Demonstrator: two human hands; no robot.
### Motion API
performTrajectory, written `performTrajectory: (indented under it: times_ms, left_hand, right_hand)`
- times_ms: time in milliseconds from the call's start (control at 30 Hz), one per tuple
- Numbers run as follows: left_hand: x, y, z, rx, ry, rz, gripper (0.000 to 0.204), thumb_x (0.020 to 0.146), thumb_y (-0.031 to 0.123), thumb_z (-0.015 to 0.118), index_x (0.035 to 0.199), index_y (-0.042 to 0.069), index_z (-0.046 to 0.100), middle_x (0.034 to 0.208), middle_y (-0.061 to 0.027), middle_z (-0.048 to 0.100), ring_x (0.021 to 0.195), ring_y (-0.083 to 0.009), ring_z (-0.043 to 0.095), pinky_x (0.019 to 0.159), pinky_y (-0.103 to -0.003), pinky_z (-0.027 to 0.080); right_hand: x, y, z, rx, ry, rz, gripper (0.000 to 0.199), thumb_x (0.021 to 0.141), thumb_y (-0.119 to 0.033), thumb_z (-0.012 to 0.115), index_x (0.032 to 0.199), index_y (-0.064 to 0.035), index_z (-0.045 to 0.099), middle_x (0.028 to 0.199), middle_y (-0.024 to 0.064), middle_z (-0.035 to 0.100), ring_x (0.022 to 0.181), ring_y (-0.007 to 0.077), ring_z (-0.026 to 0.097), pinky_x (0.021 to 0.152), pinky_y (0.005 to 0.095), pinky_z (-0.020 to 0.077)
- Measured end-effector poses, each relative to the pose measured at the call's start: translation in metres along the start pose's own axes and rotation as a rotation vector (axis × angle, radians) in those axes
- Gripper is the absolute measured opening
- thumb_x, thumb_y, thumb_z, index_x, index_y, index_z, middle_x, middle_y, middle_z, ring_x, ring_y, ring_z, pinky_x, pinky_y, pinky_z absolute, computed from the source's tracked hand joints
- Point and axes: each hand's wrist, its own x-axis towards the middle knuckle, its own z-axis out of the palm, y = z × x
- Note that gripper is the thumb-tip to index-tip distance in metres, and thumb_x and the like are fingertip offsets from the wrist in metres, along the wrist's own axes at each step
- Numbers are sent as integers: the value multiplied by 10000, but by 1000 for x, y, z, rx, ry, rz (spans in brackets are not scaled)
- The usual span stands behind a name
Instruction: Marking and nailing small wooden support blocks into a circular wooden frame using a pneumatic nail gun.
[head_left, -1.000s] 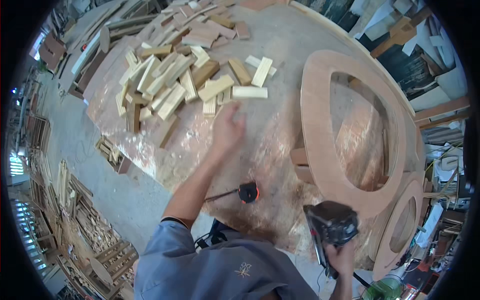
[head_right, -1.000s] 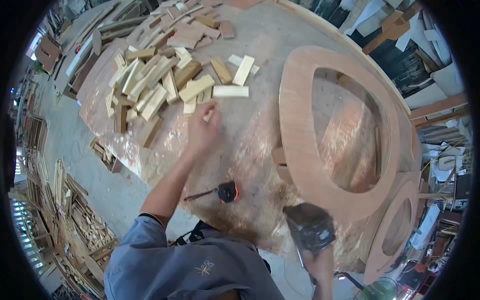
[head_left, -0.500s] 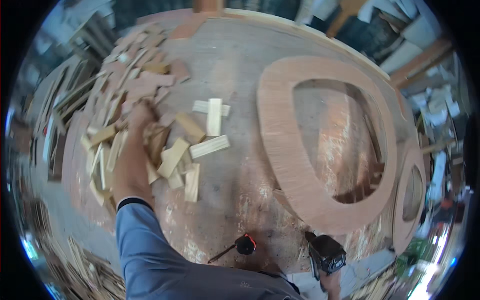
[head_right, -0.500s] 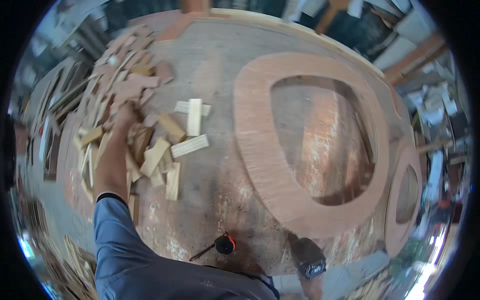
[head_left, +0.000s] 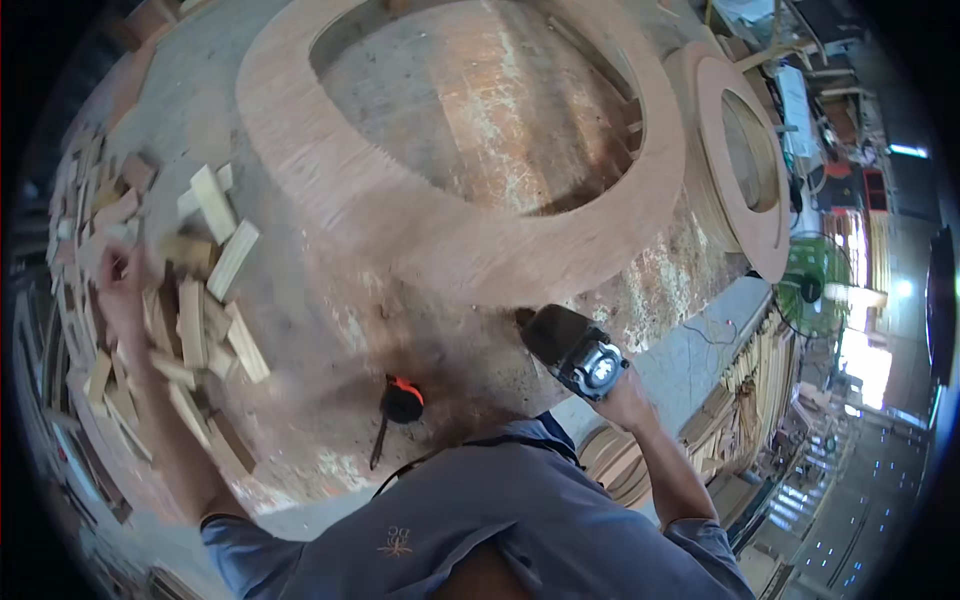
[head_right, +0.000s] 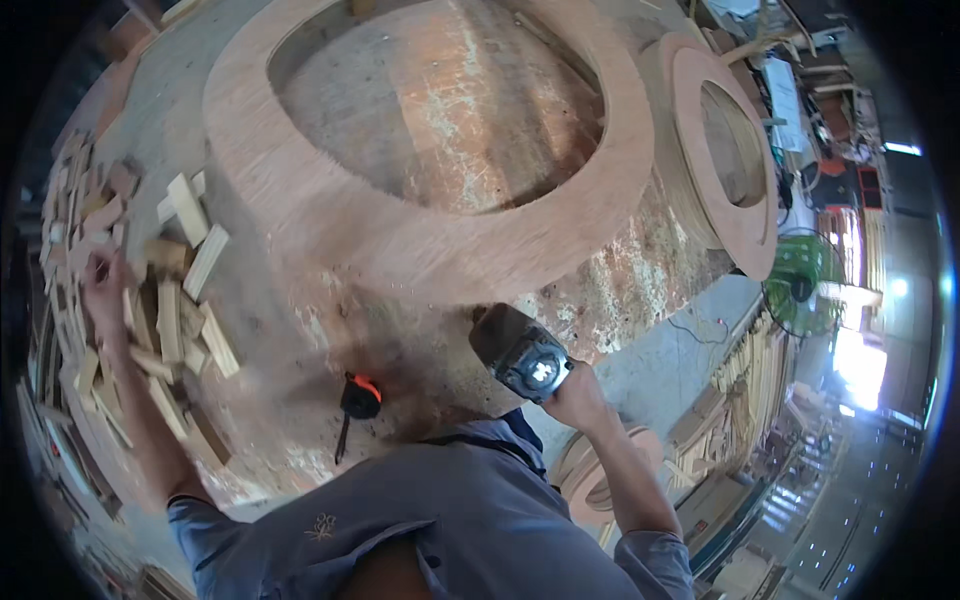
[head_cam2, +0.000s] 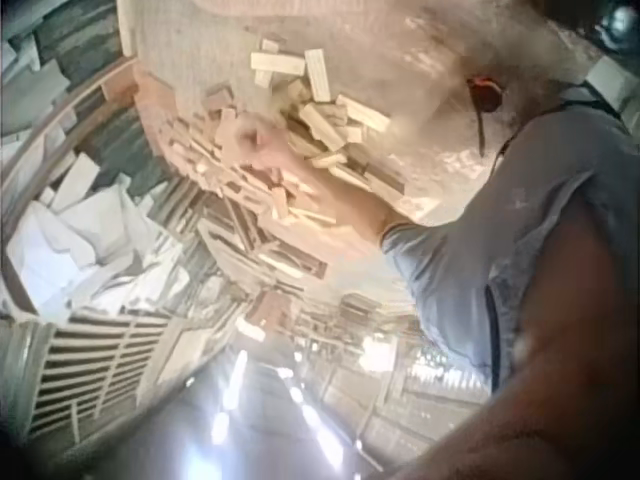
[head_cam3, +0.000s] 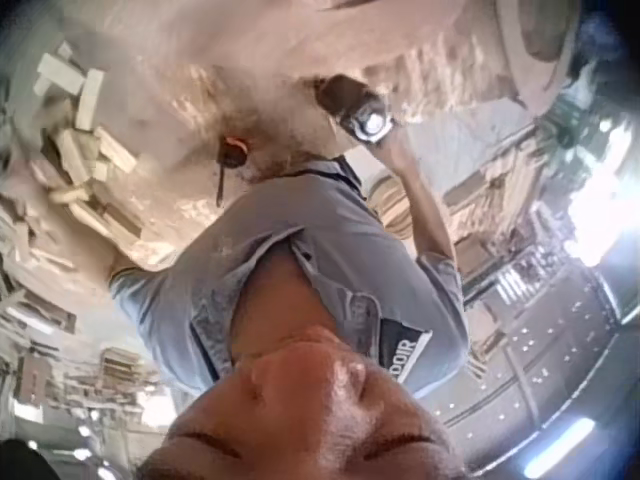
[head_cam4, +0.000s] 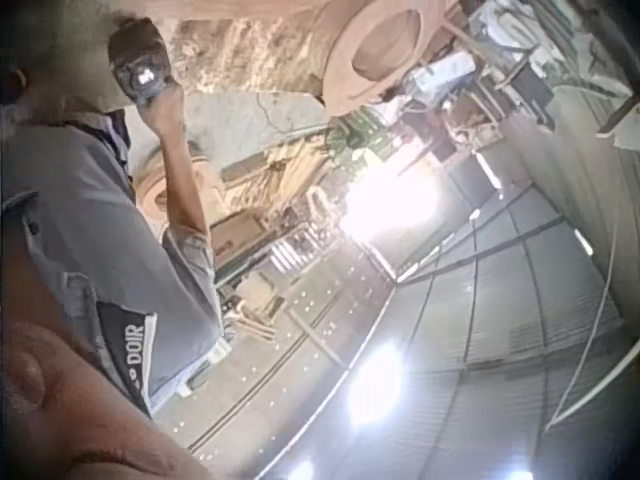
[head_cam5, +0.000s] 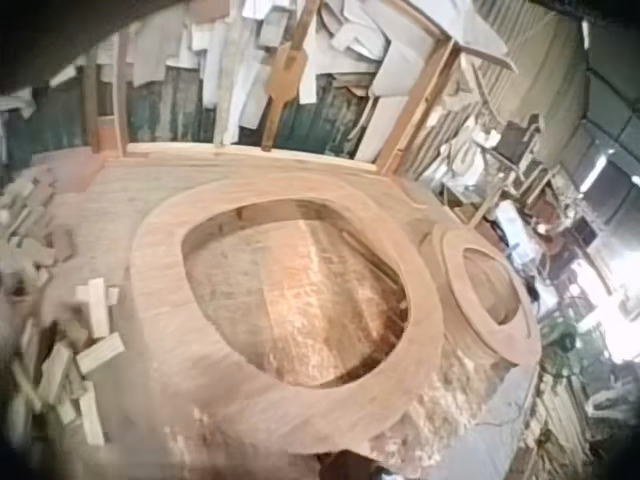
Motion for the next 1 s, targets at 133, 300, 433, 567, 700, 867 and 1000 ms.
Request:
performTrajectory:
  times_ms: [133, 300, 433, 567, 700, 867, 1000]
  left_hand:
    - [-139, 165, 51, -649, -184, -293, 330, 844, 43, 668, 1163, 45, 582, 975, -17, 617, 886, -99, 578, 788, -258, 476]
    - [-283, 317, 123, -824, -242, -402, 553, 716, 43, 777, 1225, 41, 561, 1132, -70, 610, 1022, -163, 594, 906, -305, 473]
    - [-337, 373, 189, -656, -57, -326, 612, 703, 51, 790, 1253, 13, 524, 1155, -118, 596, 1073, -239, 587, 946, -355, 454]
    - [-343, 405, 238, -653, 122, -415, 626, 706, 17, 735, 1278, 11, 482, 1175, -168, 580, 1103, -320, 572, 957, -384, 452]
    - [-332, 425, 245, -568, 283, -418, 588, 700, 2, 704, 1247, 8, 488, 1169, -212, 562, 1102, -372, 556, 930, -418, 457]
    - [-325, 435, 253, -688, 480, -411, 560, 690, -25, 702, 1212, 18, 505, 1032, -192, 611, 963, -370, 614, 822, -414, 499]
    - [-324, 442, 241, -612, 443, -419, 586, 693, -31, 718, 1235, 34, 504, 1032, -169, 622, 959, -330, 634, 817, -375, 511]
  right_hand:
    - [2, 11, -2, 59, -114, -119, 221, 707, -117, 675, 905, -40, 615, 771, 199, 626, 762, 407, 620, 676, 429, 513]
    - [-5, 11, -26, 253, -233, 66, 241, 756, -127, 679, 969, -28, 624, 750, 188, 639, 703, 349, 654, 644, 415, 508]
    - [-19, 60, -49, 171, -201, -157, 239, 752, -127, 688, 973, -43, 656, 805, 166, 665, 729, 295, 663, 658, 383, 509]
    - [-29, 94, -88, 147, -226, -318, 262, 746, -117, 694, 998, -50, 666, 880, 154, 692, 860, 306, 677, 749, 363, 512]
    - [-34, 115, -117, 101, -269, -331, 272, 735, -93, 705, 999, -34, 679, 974, 146, 697, 926, 318, 669, 785, 357, 509]
    - [-34, 117, -139, -9, -300, -358, 301, 740, -88, 712, 1031, -27, 668, 1009, 147, 688, 952, 291, 656, 829, 359, 495]
    - [-33, 122, -154, -55, -234, -353, 379, 729, -89, 734, 1086, -14, 630, 1073, 135, 649, 1018, 266, 614, 894, 359, 463]
